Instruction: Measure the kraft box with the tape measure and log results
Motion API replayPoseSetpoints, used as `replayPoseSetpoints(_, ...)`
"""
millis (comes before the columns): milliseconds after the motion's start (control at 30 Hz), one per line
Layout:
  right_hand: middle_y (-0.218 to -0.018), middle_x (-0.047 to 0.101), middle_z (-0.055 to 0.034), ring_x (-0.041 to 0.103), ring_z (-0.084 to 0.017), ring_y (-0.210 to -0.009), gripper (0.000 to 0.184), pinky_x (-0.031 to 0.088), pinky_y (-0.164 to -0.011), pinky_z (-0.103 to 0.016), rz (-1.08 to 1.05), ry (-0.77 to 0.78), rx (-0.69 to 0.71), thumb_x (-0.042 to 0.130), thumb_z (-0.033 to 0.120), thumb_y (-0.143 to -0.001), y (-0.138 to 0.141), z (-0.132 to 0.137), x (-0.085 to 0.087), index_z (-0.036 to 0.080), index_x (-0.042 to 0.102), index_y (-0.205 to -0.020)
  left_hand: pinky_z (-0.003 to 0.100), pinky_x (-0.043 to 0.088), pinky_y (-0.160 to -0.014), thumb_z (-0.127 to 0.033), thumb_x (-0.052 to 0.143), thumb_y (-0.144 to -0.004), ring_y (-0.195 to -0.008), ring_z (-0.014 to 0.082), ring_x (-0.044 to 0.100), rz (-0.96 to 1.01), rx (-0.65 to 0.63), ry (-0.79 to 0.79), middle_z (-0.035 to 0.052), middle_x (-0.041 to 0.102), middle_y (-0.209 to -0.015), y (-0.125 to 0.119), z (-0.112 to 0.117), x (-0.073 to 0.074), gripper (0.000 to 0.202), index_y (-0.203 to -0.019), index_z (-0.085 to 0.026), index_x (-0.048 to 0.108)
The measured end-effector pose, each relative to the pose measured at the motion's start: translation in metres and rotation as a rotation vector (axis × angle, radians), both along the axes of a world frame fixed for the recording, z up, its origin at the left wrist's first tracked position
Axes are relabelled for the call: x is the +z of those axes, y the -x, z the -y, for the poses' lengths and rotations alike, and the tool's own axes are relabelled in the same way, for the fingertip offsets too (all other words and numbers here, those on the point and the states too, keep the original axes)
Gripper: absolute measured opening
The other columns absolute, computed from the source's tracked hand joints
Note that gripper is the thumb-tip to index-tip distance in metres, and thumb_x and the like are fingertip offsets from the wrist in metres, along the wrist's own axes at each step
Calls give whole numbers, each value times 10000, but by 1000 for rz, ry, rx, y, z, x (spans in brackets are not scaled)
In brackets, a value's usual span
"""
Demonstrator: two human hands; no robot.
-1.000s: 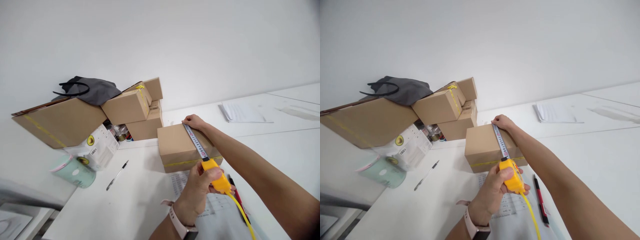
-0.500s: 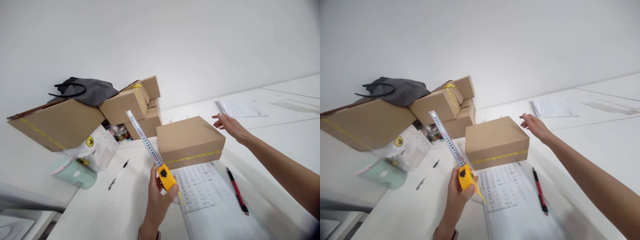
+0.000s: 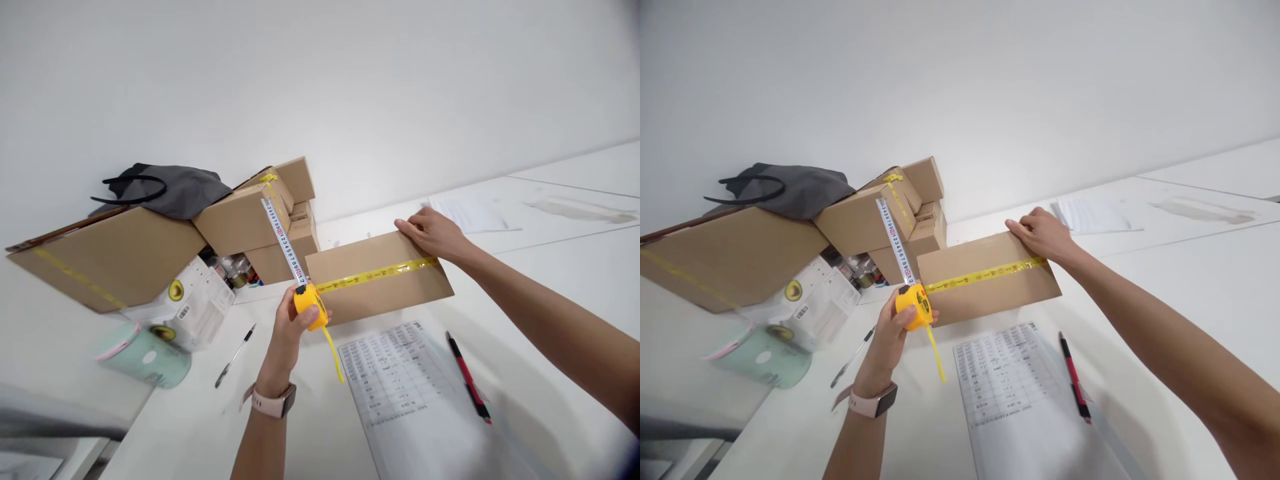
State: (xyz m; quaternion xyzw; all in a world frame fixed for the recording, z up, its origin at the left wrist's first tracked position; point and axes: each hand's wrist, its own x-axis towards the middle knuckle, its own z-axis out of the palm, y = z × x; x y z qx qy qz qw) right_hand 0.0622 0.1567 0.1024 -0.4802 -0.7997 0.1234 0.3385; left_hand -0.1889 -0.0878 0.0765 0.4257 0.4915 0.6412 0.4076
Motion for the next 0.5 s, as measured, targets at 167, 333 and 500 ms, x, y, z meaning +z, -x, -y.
replayPoseSetpoints(167, -900, 677, -127, 605, -285, -896, 363, 428, -756, -400, 84, -139, 71, 334, 418, -970, 34, -20, 4, 235, 490, -698, 338, 588, -744, -419, 856, -686, -809, 206, 687, -3, 17, -84, 40, 638, -982, -30, 3, -3, 597, -1145, -205, 540)
replayPoseSetpoints(333, -893, 687, -136, 587, -314, -909, 416, 414, -800, -442, 165, -177, 32, 217, 407, -1006, 50, -21, 0, 238, 482, -734, 299, 567, -689, -344, 894, -629, -837, 217, 677, 109, -260, 108, 35, 630, -965, -93, 15, -32, 727, -1240, -213, 523)
replayPoseSetpoints(500, -861, 691, -136, 579, -324, -915, 524, 402, -830, -470, 132, -145, 71, 140, 502, -1011, 47, -17, 0, 236, 478, -711, 301, 550, -710, -297, 881, -640, -812, 190, 658, 157, -361, 219, 9, 626, -895, -130, 5, -61, 652, -1190, -197, 546)
